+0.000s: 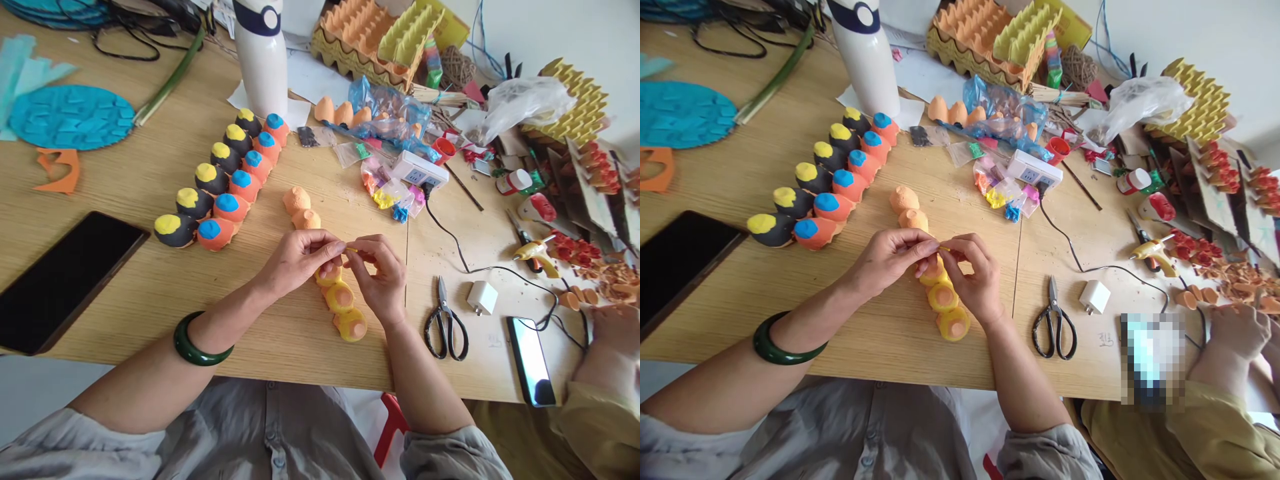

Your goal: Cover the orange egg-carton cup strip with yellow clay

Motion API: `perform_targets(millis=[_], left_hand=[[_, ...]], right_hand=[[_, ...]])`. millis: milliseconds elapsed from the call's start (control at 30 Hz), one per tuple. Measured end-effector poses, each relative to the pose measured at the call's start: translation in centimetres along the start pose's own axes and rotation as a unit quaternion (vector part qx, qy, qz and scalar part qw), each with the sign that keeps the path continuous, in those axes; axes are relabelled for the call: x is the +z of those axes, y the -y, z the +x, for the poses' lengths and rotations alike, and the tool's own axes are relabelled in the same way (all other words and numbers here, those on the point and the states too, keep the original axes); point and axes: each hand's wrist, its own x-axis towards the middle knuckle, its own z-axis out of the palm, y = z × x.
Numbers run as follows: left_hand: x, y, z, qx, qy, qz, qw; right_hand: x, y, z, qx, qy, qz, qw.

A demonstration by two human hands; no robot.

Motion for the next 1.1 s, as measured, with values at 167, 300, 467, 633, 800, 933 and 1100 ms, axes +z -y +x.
perform_targets(millis=[167,300,467,633,800,933,1100], left_hand=[[-0.1,0.0,0.2,0.002,-0.054,-0.037,0.998],[-0.4,-0.2,0.6,0.002,-0.126,-0.115,0.985],[-1.6,-0.5,1.3,-0.003,-0.190,-0.151,0.970],[-2.6,-0.7,2.1,-0.032,-0.224,-0.146,0.963],[-3.4,-0.6,2.4,-0.062,-0.242,-0.035,0.968],[-3.6,-0.3,2.2,-0.115,-0.174,0.070,0.975],[-2.8,0.2,2.3,-0.139,-0.156,0.018,0.978]], right_hand=[[0.1,-1.0,0.5,0.174,-0.085,0.148,0.970],[0.2,-1.3,1.1,0.262,-0.075,0.238,0.932],[0.4,-1.2,1.0,0.262,-0.061,0.203,0.942],[0.0,-1.4,0.9,0.262,-0.035,0.175,0.949],[-0.3,-1.4,0.9,0.315,0.046,0.205,0.926],[0.1,-1.6,0.9,0.332,0.067,0.246,0.908],[0.4,-1.9,1.0,0.329,0.035,0.308,0.892]])
